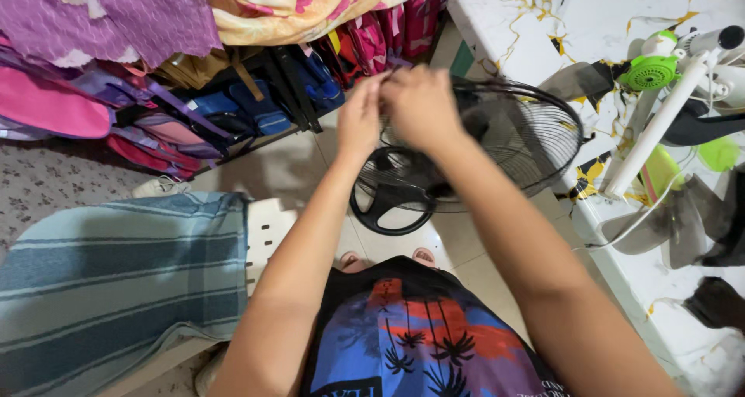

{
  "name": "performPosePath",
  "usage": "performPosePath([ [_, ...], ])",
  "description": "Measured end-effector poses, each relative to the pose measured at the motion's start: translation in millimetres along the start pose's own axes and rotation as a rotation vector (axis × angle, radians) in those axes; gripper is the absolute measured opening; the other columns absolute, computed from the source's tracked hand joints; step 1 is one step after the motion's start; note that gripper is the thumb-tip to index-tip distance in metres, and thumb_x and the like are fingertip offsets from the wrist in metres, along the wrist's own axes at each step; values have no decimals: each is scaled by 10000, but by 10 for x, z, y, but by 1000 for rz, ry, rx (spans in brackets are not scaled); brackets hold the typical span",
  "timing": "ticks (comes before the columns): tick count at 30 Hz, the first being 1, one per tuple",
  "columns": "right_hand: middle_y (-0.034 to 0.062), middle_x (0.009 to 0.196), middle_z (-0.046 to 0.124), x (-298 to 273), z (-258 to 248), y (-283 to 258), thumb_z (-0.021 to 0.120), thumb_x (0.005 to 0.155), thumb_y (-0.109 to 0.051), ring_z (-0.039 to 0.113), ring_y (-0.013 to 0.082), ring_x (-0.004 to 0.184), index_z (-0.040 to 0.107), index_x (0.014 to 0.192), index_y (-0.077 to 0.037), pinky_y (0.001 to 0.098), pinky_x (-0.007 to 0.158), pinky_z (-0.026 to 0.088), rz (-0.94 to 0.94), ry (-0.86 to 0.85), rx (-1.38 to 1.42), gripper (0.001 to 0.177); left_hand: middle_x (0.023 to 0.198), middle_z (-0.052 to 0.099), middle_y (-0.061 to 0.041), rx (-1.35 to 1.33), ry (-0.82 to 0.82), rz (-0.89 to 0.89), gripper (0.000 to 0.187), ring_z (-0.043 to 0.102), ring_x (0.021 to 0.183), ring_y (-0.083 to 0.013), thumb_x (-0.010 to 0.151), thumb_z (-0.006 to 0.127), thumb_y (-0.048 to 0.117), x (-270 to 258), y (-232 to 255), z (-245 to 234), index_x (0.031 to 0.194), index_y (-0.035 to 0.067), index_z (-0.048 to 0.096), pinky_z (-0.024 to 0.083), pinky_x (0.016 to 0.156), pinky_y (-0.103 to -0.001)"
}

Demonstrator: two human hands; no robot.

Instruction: The person reassembles a standing electric fan by attaching the front grille to the fan head and securing it with a central knob. They then pick up and handle several disassembled fan parts on a nearby table, including a white pole and black plastic components.

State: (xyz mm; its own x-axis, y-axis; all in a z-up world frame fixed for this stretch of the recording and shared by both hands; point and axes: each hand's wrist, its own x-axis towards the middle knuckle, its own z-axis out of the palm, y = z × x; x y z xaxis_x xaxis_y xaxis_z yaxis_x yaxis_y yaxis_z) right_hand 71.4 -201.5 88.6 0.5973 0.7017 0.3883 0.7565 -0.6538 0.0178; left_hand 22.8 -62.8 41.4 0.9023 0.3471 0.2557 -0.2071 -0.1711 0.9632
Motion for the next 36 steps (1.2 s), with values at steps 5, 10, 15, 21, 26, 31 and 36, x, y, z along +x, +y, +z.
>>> performPosePath([
  [5,166,1158,695,-538,-742,945,818,909,-83,667,379,1070,679,1225,-29,465,907,534,151,270,301,349,1318,714,-76,440,-208,524,498,654,1212,-280,965,681,466,64,504,260,1390,212,630,473,1057,-427],
  [10,170,1128,678,-1032,-655,1200,861,908,-104,680,342,991,644,1179,-1,403,832,562,308,215,390,362,1203,714,-97,654,-222,493,667,618,1165,-301,834,720,548,154,616,518,1365,151,647,338,1014,-619],
  [15,128,1072,694,-1044,-536,1126,840,946,-102,711,286,953,679,1126,-31,382,843,579,391,259,462,252,1169,753,-41,607,-141,433,351,667,1121,-267,904,717,429,216,506,713,1100,142,768,376,1015,-578],
  [21,104,1021,691,-942,-671,1046,799,917,-56,677,327,918,757,1093,-58,412,795,547,95,371,236,181,1067,763,-46,434,-67,522,175,713,957,-275,927,720,250,220,422,833,985,94,775,550,815,-389],
  [26,99,919,681,-924,-704,1097,829,928,-147,667,319,812,759,979,-49,427,711,536,111,254,260,131,936,754,-52,475,-64,550,161,711,835,-298,914,713,219,223,477,918,882,63,740,532,756,-421],
  [31,115,844,682,-917,-654,1076,814,906,-176,667,336,722,771,915,-67,447,640,530,222,148,117,118,854,729,-56,627,-91,588,182,697,810,-292,895,716,237,244,535,978,814,74,724,497,735,-444],
  [36,119,971,696,-766,-503,1026,751,901,-137,690,355,860,716,1167,-72,443,746,556,34,277,171,276,1029,732,-37,697,-137,548,228,653,1040,-277,925,723,324,261,526,964,961,99,733,461,953,-474],
])
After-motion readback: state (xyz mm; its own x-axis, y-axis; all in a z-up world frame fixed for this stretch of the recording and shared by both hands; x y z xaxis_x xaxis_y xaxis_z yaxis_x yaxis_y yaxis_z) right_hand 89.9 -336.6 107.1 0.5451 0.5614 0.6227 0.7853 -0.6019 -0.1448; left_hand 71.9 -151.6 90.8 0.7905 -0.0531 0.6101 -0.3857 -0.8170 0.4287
